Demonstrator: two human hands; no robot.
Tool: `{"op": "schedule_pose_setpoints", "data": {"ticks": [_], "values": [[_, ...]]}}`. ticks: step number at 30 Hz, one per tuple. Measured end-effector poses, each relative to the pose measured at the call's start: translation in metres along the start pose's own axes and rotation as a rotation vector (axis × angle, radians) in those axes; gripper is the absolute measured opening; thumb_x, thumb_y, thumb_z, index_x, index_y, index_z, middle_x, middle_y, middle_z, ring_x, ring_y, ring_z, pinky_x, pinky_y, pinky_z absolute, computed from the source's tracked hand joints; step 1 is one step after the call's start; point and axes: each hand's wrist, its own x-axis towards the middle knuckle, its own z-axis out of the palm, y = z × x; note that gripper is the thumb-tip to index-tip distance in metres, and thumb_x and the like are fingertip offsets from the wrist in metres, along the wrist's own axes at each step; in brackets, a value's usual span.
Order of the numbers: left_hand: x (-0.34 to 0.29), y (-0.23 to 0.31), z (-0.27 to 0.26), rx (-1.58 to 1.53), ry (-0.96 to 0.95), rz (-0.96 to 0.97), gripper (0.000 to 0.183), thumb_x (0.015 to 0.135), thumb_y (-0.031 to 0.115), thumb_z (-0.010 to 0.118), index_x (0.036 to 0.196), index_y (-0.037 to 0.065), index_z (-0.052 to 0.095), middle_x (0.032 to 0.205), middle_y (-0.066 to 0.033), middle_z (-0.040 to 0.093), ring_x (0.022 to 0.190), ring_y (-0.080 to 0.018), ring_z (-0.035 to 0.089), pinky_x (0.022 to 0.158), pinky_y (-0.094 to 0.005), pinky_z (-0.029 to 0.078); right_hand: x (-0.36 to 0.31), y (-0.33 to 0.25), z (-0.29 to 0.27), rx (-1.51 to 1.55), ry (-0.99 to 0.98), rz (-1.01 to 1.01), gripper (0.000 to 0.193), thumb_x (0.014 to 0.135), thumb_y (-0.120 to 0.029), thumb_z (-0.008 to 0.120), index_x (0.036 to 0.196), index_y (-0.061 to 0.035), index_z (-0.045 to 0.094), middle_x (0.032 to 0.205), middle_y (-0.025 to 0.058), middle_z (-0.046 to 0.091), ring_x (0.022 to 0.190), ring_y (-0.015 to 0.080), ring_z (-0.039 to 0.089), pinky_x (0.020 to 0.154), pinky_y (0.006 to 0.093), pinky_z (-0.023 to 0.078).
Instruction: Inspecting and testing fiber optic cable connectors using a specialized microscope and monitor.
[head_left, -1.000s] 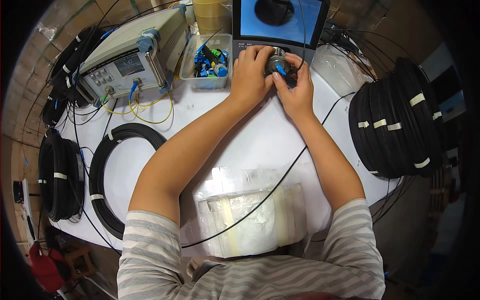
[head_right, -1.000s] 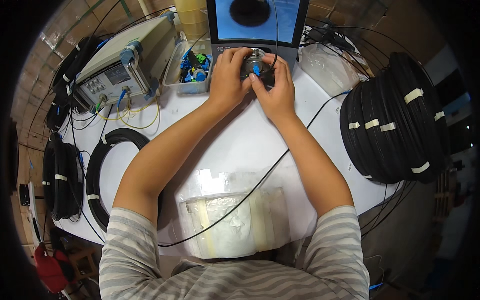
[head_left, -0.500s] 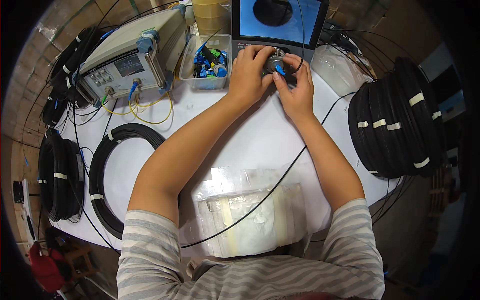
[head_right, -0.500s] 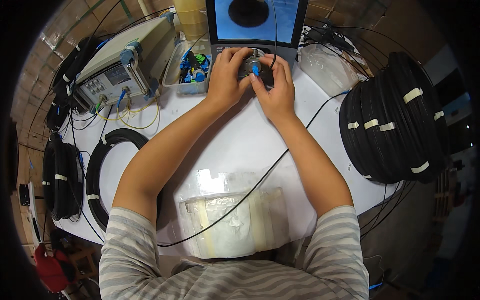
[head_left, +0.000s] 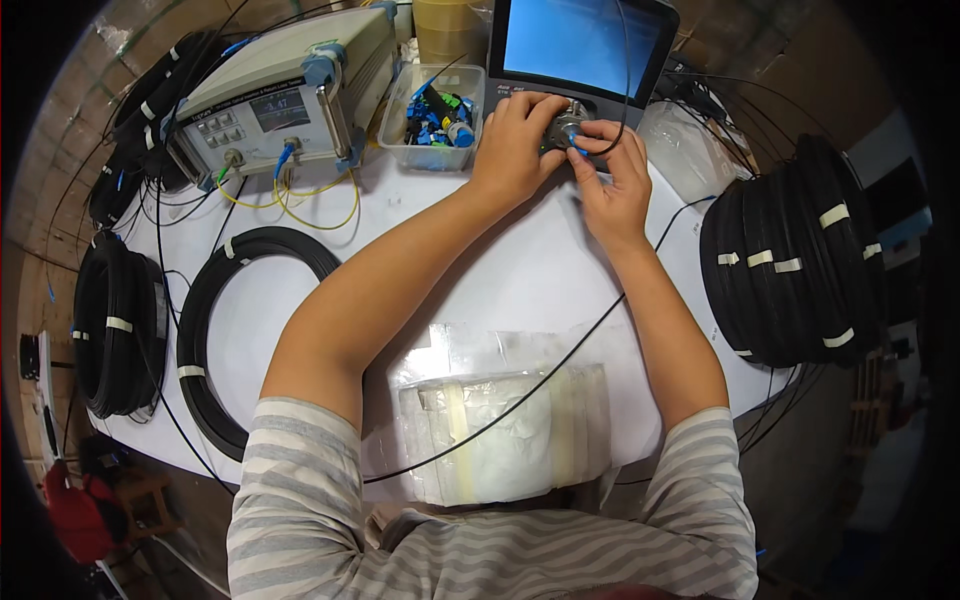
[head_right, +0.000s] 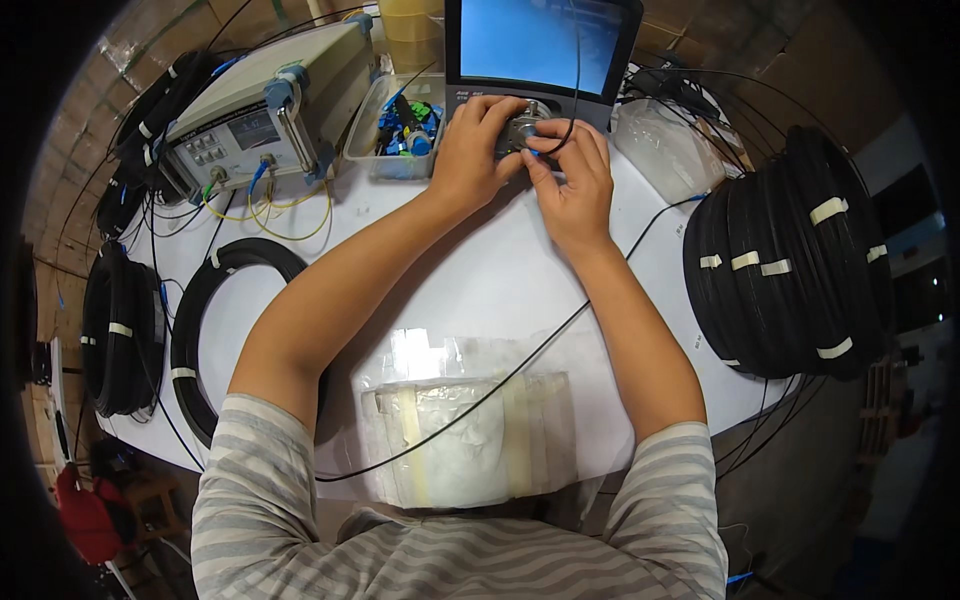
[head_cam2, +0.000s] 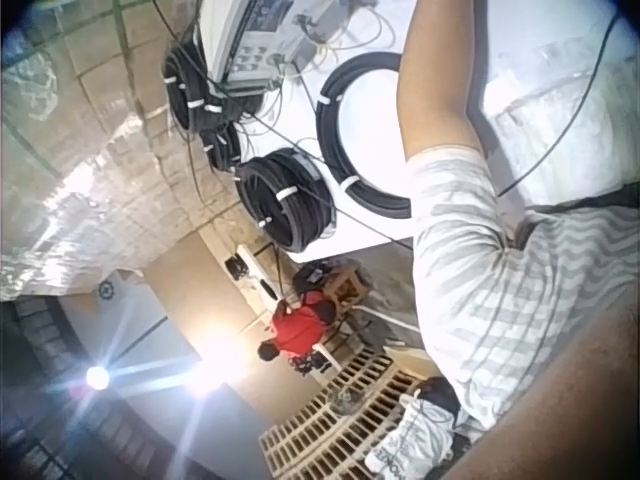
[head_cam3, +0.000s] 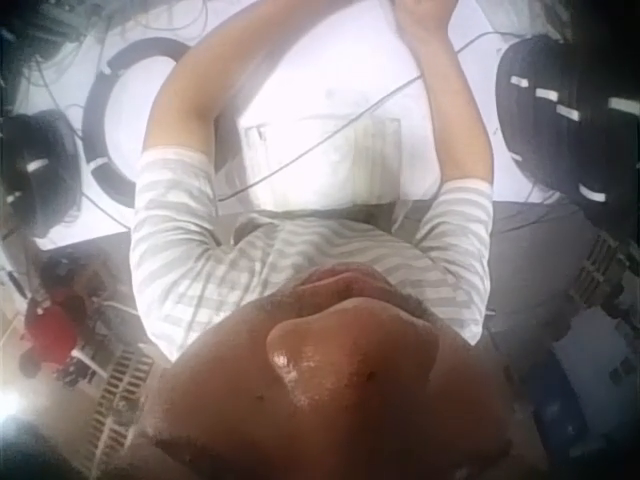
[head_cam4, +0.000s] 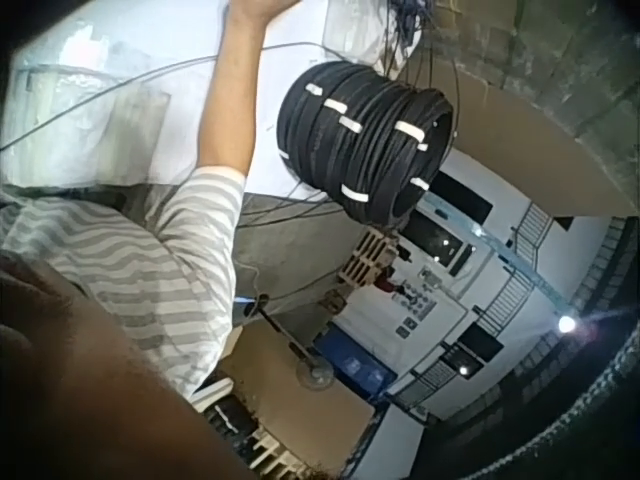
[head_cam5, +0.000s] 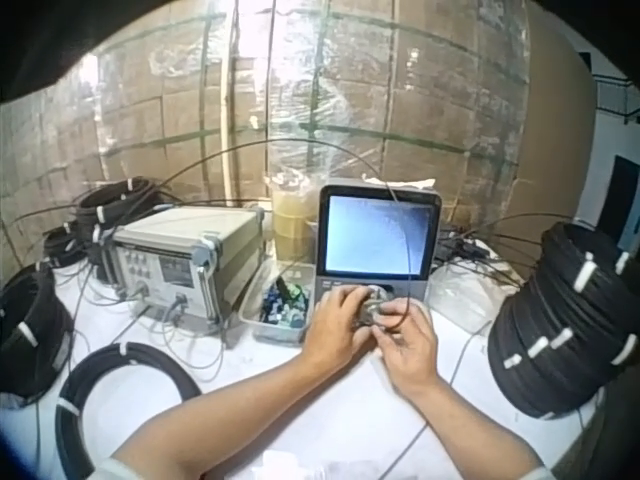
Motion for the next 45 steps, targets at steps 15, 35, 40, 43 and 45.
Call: {"op": "schedule_pose_setpoints", "data": {"ticks": [15, 35, 40, 43, 45], "values": [[0.009, 0.013, -0.023, -0.045, -0.160, -0.136, 0.064, 0.082, 0.013, 0.083, 0.140, 0.008, 0.057, 0.130, -0.0185, 0.056, 0.121, -0.0397, 0.055, 0.106, -0.0487, 0.045, -0.044, -0.115, -0.050, 0.755, -0.697, 0.397, 0.020, 0.093, -0.008, 0.079, 0.110, 0.0012, 0.074, 0.106, 0.0113, 0.075, 0.102, 0.0220, 0.070, 0.092, 0.0351, 0.054], [0.002, 0.014, -0.025, -0.042, -0.147, -0.071, 0.068, 0.086, 0.014, 0.082, 0.147, 0.007, 0.052, 0.136, -0.0183, 0.055, 0.128, -0.0386, 0.052, 0.110, -0.0476, 0.044, -0.067, -0.168, -0.060, 0.522, -0.892, 0.028, 0.025, 0.073, -0.009, 0.090, 0.093, -0.0112, 0.075, 0.096, -0.0009, 0.072, 0.098, 0.0246, 0.070, 0.083, 0.0380, 0.058], [0.003, 0.015, -0.028, -0.042, -0.162, -0.096, 0.066, 0.086, 0.015, 0.082, 0.146, 0.007, 0.053, 0.136, -0.0181, 0.055, 0.129, -0.0389, 0.052, 0.110, -0.0478, 0.044, -0.070, -0.175, -0.057, 0.500, -0.856, 0.043, 0.023, 0.074, -0.010, 0.090, 0.091, -0.0105, 0.075, 0.094, -0.0014, 0.071, 0.097, 0.0251, 0.069, 0.082, 0.0383, 0.058], [0.003, 0.015, -0.027, -0.030, -0.164, -0.098, 0.065, 0.086, 0.016, 0.081, 0.145, 0.007, 0.054, 0.136, -0.0181, 0.055, 0.128, -0.0390, 0.052, 0.110, -0.0478, 0.044, -0.071, -0.174, -0.057, 0.524, -0.868, 0.068, 0.022, 0.075, -0.010, 0.090, 0.090, -0.0101, 0.075, 0.095, -0.0015, 0.071, 0.097, 0.0253, 0.068, 0.082, 0.0388, 0.058], [0.003, 0.014, -0.026, -0.032, -0.144, -0.057, 0.065, 0.087, 0.016, 0.081, 0.145, 0.007, 0.053, 0.136, -0.0182, 0.055, 0.128, -0.0389, 0.052, 0.110, -0.0477, 0.044, -0.071, -0.173, -0.058, 0.536, -0.879, 0.055, 0.021, 0.075, -0.011, 0.090, 0.089, -0.0099, 0.074, 0.096, -0.0016, 0.071, 0.097, 0.0254, 0.068, 0.082, 0.0389, 0.058]]}}
